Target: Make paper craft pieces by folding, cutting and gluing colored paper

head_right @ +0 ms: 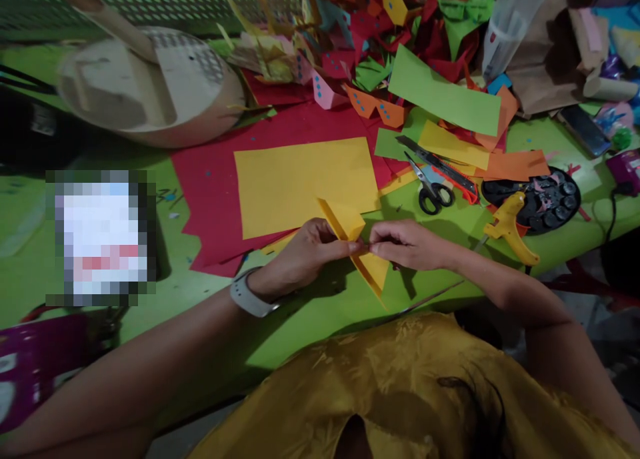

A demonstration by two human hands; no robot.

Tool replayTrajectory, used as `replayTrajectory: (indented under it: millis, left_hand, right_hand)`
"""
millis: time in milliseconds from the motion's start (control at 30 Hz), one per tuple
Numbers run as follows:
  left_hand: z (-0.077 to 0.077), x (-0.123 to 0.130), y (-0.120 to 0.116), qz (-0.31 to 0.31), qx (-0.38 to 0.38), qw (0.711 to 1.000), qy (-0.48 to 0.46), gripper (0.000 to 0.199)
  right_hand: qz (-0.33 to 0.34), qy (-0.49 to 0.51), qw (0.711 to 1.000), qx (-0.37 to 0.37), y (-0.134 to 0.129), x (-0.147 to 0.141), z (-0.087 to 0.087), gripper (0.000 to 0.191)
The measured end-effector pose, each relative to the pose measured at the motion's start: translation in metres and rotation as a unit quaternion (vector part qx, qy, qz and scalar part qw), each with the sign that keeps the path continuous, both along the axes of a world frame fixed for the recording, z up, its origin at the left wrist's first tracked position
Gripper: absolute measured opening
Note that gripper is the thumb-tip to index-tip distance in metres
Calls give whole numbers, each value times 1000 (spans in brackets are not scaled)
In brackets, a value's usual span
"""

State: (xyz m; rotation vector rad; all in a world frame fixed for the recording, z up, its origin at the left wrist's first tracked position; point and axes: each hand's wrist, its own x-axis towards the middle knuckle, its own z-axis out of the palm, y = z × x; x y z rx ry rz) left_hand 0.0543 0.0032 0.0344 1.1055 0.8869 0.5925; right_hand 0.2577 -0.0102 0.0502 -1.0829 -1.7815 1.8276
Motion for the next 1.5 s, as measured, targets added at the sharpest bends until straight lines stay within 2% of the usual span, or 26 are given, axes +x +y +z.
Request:
replayTrajectory:
  millis: [400,767,1267,1500]
  left_hand:
    - [6,0,0,-9,-3,1000,-7,17]
    - [3,-1,0,-2,-24,1000,-4,23]
    - [-1,-3,0,3,-11,999,-42,14]
    - [-2,-3,3,21,-120,989,-87,17]
  right_hand:
    - [5,5,1000,-10,1,0,2,14]
    - [2,-3,999,-41,1,2,2,12]
    - [-3,-5,1000,-12,2,2,0,9]
    - [-47,12,998,-25,3,4,0,11]
